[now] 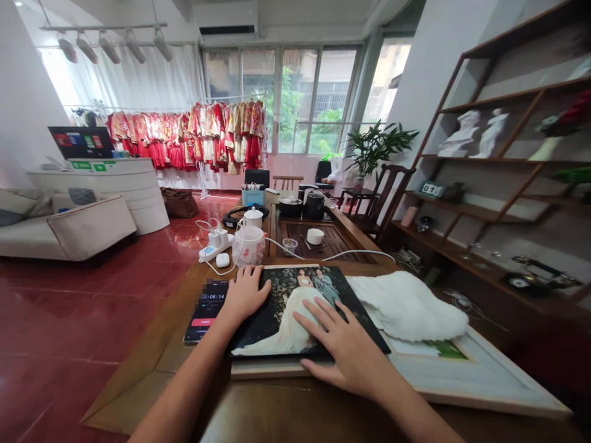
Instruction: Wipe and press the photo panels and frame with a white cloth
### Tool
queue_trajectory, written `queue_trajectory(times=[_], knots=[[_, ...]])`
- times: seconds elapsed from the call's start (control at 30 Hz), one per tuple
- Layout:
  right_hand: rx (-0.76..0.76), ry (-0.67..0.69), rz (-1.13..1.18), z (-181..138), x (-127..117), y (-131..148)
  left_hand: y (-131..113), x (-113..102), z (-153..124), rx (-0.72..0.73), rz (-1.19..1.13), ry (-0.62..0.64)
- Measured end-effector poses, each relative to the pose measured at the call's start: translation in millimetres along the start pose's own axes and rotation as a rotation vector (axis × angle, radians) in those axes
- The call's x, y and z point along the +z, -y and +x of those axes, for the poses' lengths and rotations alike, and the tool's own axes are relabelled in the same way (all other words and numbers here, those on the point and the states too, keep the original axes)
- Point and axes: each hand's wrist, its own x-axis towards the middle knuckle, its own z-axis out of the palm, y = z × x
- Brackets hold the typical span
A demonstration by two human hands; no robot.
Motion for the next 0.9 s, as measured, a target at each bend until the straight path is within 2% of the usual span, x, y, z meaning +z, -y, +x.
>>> queue_trajectory(times=[0.27, 0.57, 0.9], knots=[[-0.178, -0.072, -0.181, 12.8, 9.8, 2.1, 4.8, -1.9, 2.8, -0.005, -0.041, 0.006], [-0.237, -0.170, -0.292, 12.6, 23.6, 8.5, 6.6, -6.3, 9.8, -0.007, -0.094, -0.013], [-0.301, -0.247, -0.394, 12.8, 12.7, 12.8, 5.5, -13.6, 11.1, -0.017, -0.114, -0.012]])
